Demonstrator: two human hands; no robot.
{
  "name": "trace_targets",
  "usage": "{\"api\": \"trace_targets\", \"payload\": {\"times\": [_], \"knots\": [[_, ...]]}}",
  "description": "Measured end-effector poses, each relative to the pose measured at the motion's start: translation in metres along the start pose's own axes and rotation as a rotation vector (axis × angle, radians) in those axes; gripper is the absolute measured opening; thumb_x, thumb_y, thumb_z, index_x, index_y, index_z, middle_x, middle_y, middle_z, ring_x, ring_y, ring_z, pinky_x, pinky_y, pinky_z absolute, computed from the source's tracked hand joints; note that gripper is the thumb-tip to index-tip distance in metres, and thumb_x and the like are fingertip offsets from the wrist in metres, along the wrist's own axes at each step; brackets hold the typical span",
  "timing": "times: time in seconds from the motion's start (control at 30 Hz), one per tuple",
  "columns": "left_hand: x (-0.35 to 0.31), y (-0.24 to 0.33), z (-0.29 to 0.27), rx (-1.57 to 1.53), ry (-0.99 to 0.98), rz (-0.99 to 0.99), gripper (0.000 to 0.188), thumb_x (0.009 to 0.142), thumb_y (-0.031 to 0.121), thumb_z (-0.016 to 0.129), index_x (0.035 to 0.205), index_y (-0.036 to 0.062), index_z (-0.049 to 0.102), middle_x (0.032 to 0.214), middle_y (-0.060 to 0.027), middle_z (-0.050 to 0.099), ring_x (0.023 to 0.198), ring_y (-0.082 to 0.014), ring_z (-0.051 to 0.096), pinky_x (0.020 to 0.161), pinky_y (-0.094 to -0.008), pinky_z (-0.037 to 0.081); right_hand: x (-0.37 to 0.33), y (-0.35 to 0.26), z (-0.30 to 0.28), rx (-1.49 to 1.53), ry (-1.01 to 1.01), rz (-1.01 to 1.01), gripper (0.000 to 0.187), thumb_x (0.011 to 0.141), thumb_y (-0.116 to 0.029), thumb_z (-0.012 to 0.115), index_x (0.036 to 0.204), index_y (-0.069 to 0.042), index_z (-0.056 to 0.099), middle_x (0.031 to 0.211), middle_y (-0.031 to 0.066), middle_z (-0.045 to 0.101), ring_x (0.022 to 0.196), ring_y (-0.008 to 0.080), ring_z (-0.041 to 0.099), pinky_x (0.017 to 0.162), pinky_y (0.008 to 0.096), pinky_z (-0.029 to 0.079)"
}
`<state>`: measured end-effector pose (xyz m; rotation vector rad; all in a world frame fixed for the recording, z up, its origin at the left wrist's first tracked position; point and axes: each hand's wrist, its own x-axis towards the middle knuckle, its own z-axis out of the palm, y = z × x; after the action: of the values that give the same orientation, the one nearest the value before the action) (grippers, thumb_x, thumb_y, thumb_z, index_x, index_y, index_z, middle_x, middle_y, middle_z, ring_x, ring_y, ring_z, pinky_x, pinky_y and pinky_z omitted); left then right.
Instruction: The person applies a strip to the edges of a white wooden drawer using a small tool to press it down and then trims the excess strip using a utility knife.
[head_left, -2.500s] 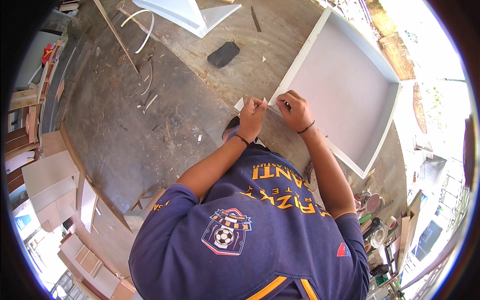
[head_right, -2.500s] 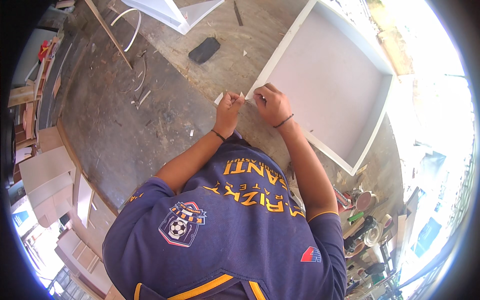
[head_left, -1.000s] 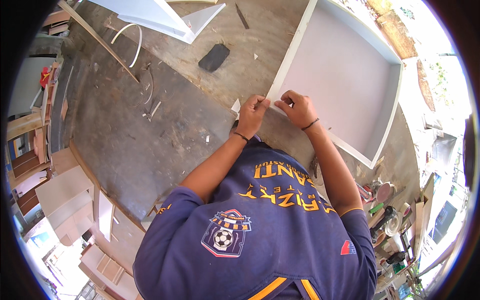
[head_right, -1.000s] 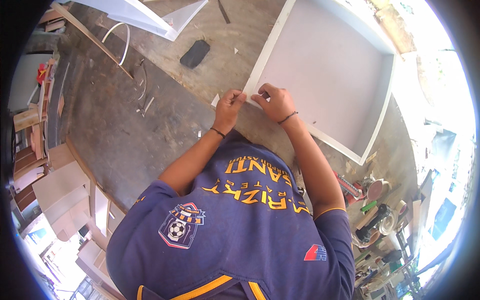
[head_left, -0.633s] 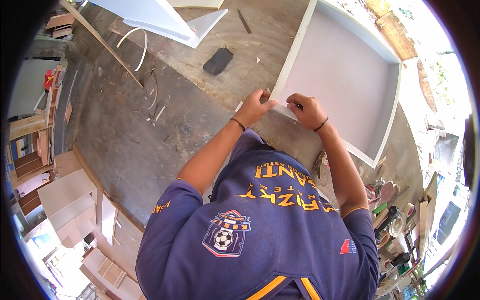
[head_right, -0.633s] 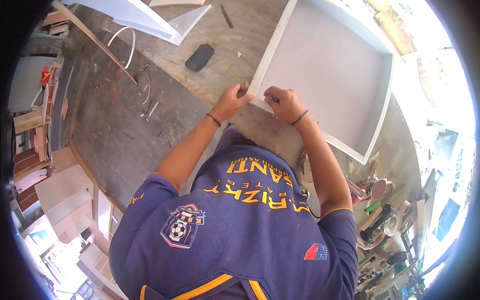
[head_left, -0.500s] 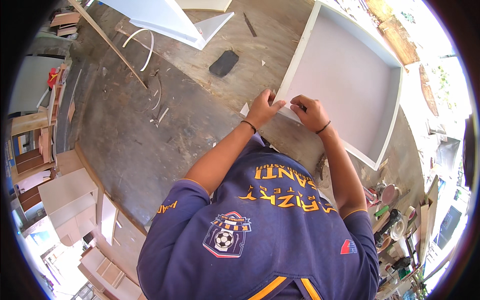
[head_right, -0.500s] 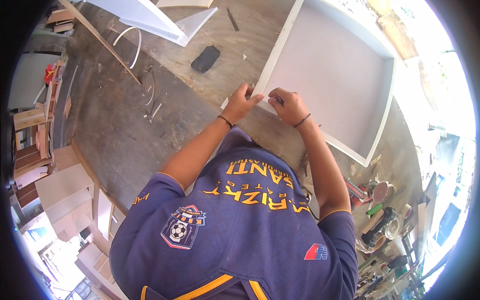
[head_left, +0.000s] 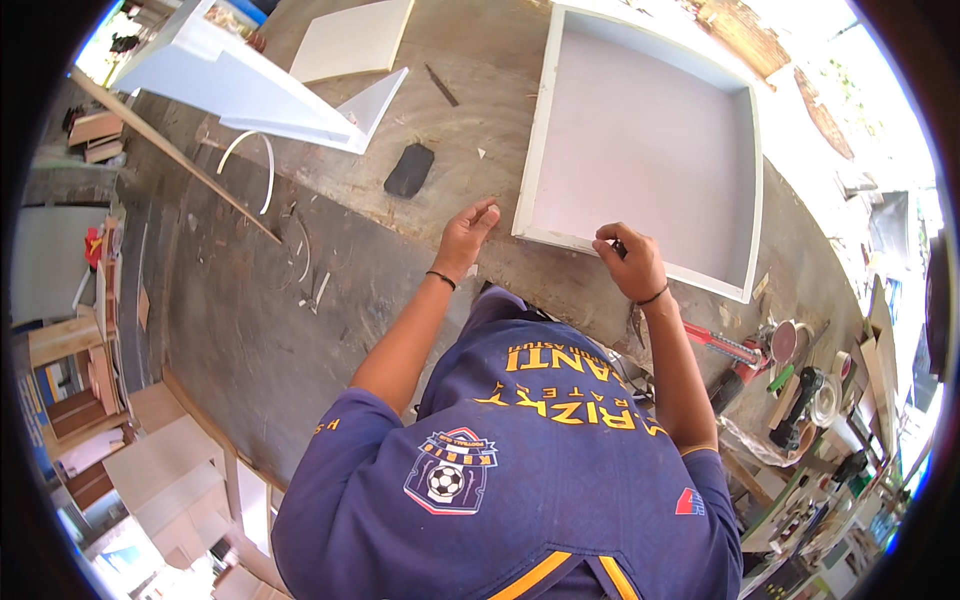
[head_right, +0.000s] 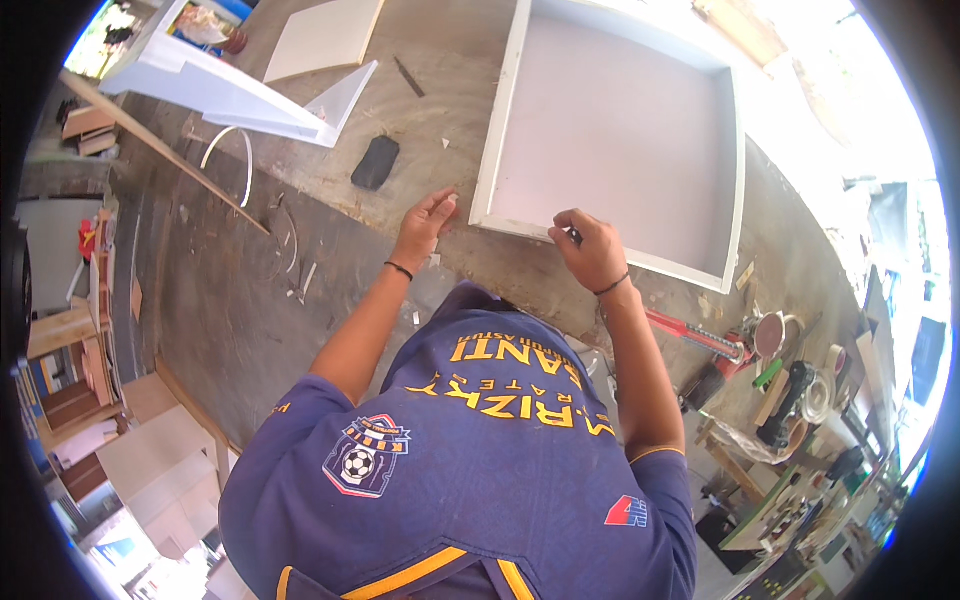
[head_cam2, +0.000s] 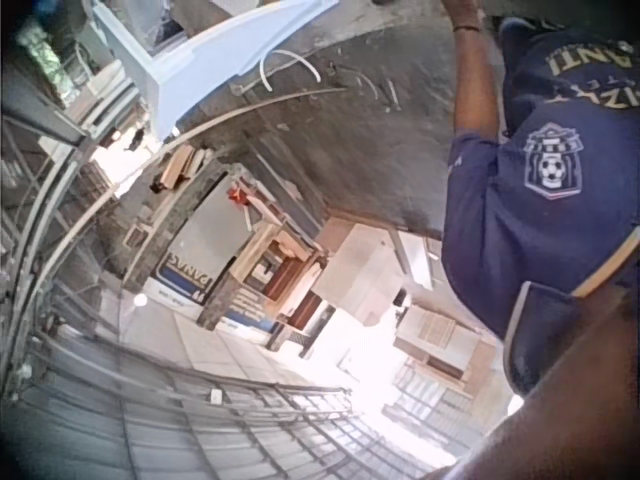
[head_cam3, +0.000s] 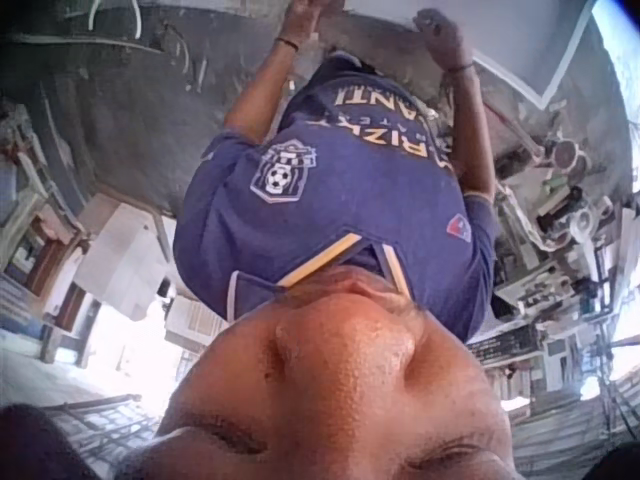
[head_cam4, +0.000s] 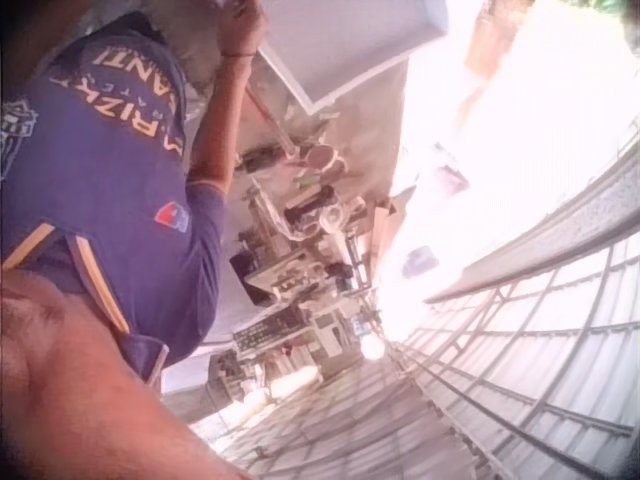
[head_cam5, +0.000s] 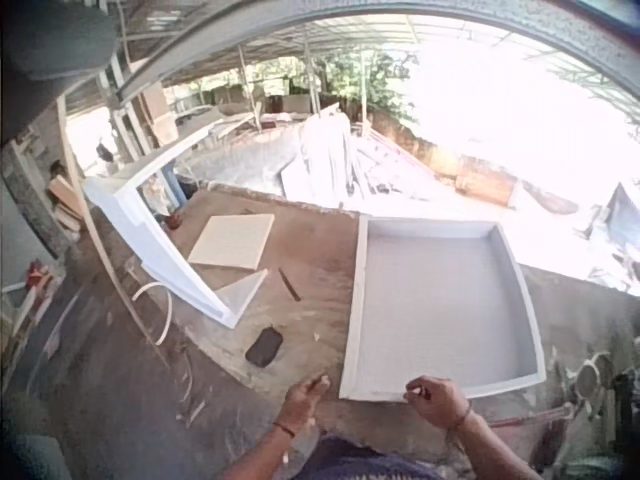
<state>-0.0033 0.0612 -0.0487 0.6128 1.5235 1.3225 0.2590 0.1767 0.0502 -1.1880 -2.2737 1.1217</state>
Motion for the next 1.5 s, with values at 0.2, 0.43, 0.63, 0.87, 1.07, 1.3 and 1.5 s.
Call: {"api": "trace_targets", "payload": {"times": [0.2, 0.43, 0.63, 0.87, 1.07, 1.3, 1.5], "knots": [[0.003, 0.008, 0.010, 0.218, -0.306, 0.068, 0.065, 0.086, 0.034, 0.076, 0.134, -0.0028, 0.050, 0.108, -0.0119, 0.067, 0.098, -0.0162, 0.065, 0.082, -0.0281, 0.052, -0.023, 0.012, 0.018, -0.129, 0.040, 0.099, 0.034, 0.081, -0.020, 0.071, 0.110, -0.003, 0.065, 0.112, 0.0161, 0.065, 0.101, 0.0350, 0.063, 0.087, 0.0401, 0.051], [0.008, -0.005, 0.010, 0.315, -0.319, 0.150, 0.059, 0.087, 0.034, 0.074, 0.129, -0.0025, 0.053, 0.108, -0.0140, 0.067, 0.095, -0.0196, 0.066, 0.084, -0.0316, 0.052, -0.030, 0.017, 0.034, -0.195, 0.140, 0.120, 0.040, 0.081, -0.023, 0.070, 0.117, -0.008, 0.063, 0.120, 0.0129, 0.062, 0.096, 0.0335, 0.066, 0.085, 0.0429, 0.052], [-0.010, 0.013, 0.016, 0.619, -0.248, 0.516, 0.067, 0.085, 0.038, 0.075, 0.130, -0.0040, 0.049, 0.118, -0.0205, 0.063, 0.108, -0.0296, 0.063, 0.092, -0.0367, 0.049, -0.052, 0.029, 0.016, -0.390, 0.346, 0.374, 0.040, 0.081, -0.021, 0.068, 0.120, -0.012, 0.061, 0.122, 0.0107, 0.061, 0.098, 0.0341, 0.066, 0.085, 0.0448, 0.053], [0.014, 0.002, 0.011, 0.858, -0.125, 0.758, 0.054, 0.079, 0.035, 0.077, 0.115, 0.0011, 0.057, 0.103, -0.0170, 0.066, 0.094, -0.0367, 0.063, 0.078, -0.0437, 0.049, -0.046, 0.046, 0.005, -0.459, 0.267, 0.374, 0.034, 0.082, -0.022, 0.069, 0.115, -0.014, 0.063, 0.117, 0.0087, 0.062, 0.093, 0.0343, 0.066, 0.079, 0.0450, 0.054], [0.060, 0.032, -0.030, 0.768, 0.105, 0.431, 0.050, 0.082, 0.027, 0.074, 0.126, 0.0095, 0.057, 0.115, -0.0166, 0.063, 0.102, -0.0315, 0.064, 0.081, -0.0438, 0.049, 0.015, 0.016, 0.059, -0.411, 0.324, 0.313, 0.030, 0.084, -0.025, 0.068, 0.110, -0.011, 0.062, 0.113, 0.0116, 0.061, 0.095, 0.0369, 0.065, 0.080, 0.0457, 0.054], [0.057, 0.052, -0.051, 1.039, 0.060, 0.855, 0.072, 0.084, 0.022, 0.069, 0.147, 0.0124, 0.037, 0.154, -0.0229, 0.025, 0.141, -0.0404, 0.029, 0.109, -0.0524, 0.029, 0.050, -0.028, 0.090, -0.283, 0.282, 0.356, 0.048, 0.080, -0.028, 0.071, 0.121, -0.006, 0.058, 0.121, 0.0174, 0.057, 0.102, 0.0378, 0.063, 0.087, 0.0456, 0.052], [0.034, 0.055, 0.004, 1.081, -0.331, 0.956, 0.075, 0.080, 0.031, 0.072, 0.146, 0.0130, 0.039, 0.156, -0.0175, 0.028, 0.147, -0.0342, 0.021, 0.115, -0.0573, 0.016, 0.005, -0.005, 0.028, -0.185, 0.548, 0.381, 0.051, 0.081, -0.032, 0.073, 0.121, -0.003, 0.061, 0.117, 0.0186, 0.060, 0.100, 0.0334, 0.065, 0.088, 0.0438, 0.051]]}}
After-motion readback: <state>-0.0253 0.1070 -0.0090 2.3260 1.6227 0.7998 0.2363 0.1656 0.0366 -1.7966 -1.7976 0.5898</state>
